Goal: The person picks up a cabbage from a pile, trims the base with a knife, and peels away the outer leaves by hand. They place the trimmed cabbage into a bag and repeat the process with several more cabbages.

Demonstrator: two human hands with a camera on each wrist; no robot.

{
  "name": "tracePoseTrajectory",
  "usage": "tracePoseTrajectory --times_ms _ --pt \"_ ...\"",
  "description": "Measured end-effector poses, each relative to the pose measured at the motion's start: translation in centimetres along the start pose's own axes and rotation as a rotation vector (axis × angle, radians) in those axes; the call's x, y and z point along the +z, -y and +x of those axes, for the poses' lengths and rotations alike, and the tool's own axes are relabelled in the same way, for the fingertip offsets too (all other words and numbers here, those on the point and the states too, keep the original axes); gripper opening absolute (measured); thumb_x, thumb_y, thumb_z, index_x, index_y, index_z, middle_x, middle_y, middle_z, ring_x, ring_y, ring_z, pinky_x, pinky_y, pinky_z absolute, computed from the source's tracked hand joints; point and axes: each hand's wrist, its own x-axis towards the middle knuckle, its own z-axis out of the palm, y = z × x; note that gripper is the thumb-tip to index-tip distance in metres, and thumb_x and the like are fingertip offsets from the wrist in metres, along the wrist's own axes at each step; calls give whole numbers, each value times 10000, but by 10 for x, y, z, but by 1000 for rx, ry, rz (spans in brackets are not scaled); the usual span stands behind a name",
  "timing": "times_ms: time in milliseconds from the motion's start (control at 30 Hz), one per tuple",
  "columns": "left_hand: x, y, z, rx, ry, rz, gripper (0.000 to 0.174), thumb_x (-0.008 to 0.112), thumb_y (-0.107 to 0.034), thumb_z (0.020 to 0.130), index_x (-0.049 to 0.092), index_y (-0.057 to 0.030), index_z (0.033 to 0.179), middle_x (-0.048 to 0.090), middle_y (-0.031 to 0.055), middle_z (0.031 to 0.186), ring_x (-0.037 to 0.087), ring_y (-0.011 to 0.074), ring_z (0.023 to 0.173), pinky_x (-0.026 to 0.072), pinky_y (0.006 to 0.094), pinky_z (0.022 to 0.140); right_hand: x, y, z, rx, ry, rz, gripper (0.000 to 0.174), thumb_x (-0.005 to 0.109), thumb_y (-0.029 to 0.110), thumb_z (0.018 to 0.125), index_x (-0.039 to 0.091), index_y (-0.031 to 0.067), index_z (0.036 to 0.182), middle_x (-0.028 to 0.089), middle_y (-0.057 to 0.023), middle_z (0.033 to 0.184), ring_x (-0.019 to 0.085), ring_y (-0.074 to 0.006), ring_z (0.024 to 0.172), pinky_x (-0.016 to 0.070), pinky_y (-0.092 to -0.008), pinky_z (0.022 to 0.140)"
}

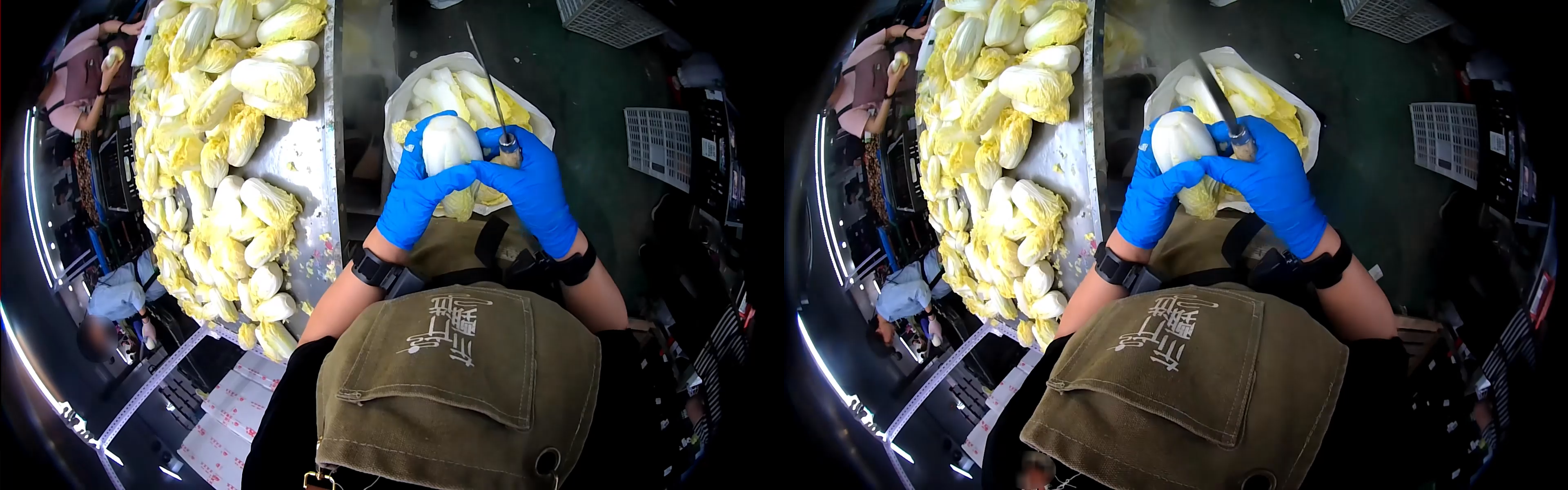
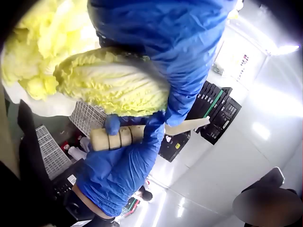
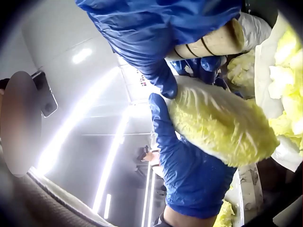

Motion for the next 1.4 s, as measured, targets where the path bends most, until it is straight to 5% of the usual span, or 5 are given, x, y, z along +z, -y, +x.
tracePoseTrajectory --times_ms 367,567,1000,1100,1400 --pt "-12 12 -7 2 -7 166 716 786 -55 686 439 -74 1313 517 69 1205 514 181 1108 467 313 922 -8 -22 2 151 94 24 450 729 50 704 544 19 1114 567 -40 1030 531 -119 936 468 -275 810" --pt "-27 7 1 -236 90 31 640 761 -90 752 443 -54 1307 549 67 1181 526 164 1090 457 305 929 -10 -26 6 219 183 87 430 719 66 699 531 18 1083 538 -27 981 519 -105 897 470 -267 775" --pt "-71 34 62 -516 144 -202 509 623 -232 862 464 -20 1297 592 123 1183 607 243 1046 507 339 895 -33 -77 80 431 291 255 126 663 168 789 595 121 885 492 26 681 464 -73 548 392 -228 507" --pt "-67 31 89 -477 132 -233 476 613 -246 873 486 -24 1274 607 122 1145 618 234 1021 517 336 874 -39 -58 108 610 271 393 138 656 166 801 582 131 913 506 33 716 468 -63 561 376 -216 490" --pt "-62 15 17 -478 259 -145 640 642 -217 825 371 -12 1368 536 138 1251 557 253 1122 447 360 972 -17 -44 40 524 352 259 405 648 91 765 518 68 1148 512 19 757 445 -48 543 384 -193 465"
